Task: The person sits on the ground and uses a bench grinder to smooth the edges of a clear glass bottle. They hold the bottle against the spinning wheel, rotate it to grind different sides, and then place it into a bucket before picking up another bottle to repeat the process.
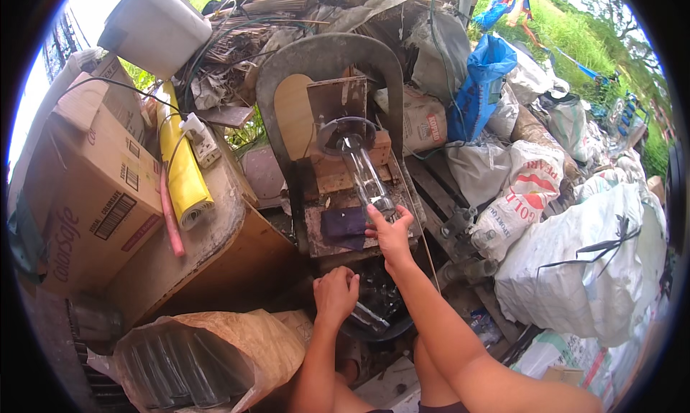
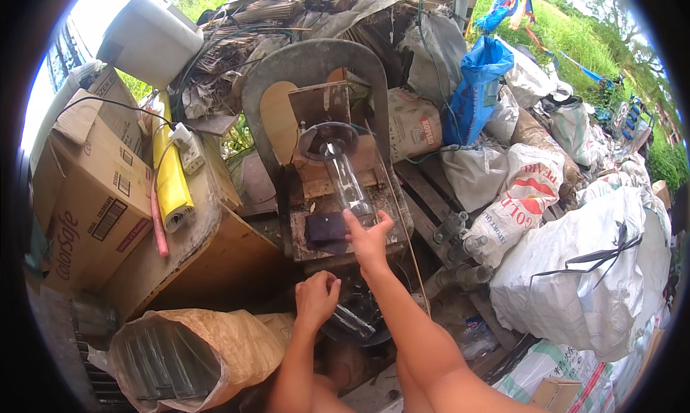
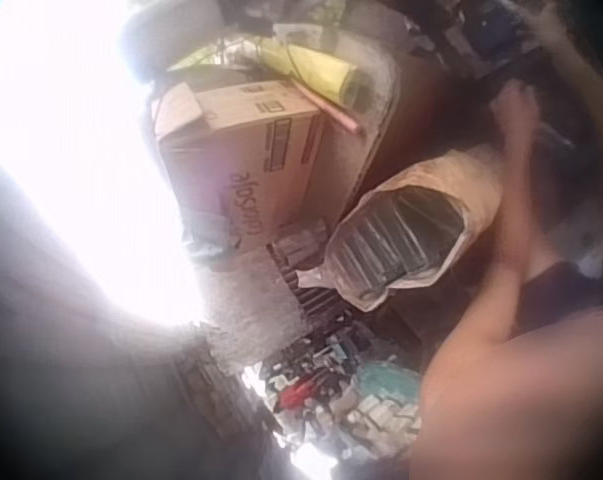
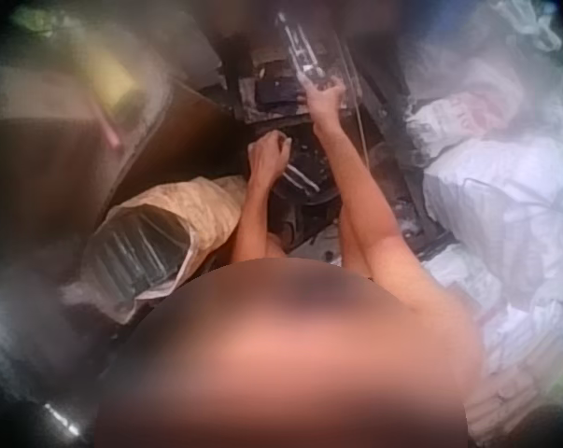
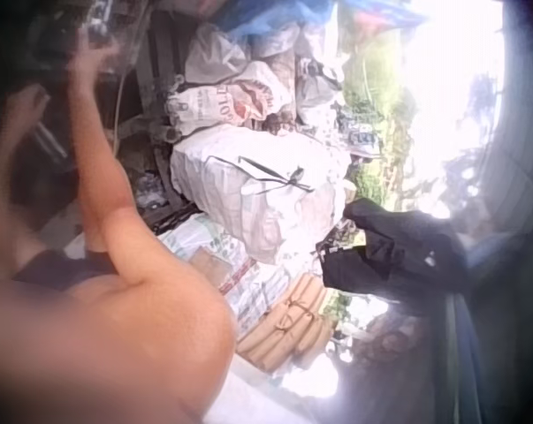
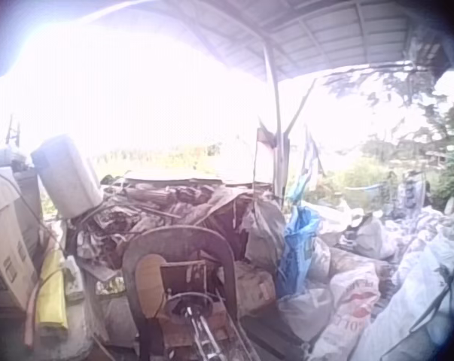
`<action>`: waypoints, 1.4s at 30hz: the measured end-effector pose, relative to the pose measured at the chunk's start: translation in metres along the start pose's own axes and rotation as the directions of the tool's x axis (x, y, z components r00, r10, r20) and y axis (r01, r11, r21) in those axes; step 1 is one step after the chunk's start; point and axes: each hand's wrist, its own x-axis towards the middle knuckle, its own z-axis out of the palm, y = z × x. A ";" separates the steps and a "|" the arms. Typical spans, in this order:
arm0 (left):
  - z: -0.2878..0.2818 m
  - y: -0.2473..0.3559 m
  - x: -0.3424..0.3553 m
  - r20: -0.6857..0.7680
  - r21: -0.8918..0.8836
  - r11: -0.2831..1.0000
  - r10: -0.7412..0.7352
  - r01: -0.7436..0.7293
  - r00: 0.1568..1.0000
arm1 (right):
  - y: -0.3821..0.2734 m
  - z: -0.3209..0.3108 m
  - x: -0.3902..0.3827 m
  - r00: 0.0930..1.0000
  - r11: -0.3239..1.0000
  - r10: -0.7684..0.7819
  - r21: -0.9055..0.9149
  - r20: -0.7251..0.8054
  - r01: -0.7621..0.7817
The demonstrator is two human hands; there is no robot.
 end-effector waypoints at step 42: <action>0.001 0.000 -0.001 0.003 0.001 1.000 0.014 -0.014 1.000 | -0.015 -0.011 0.001 0.958 0.959 0.215 0.143 0.187 -0.243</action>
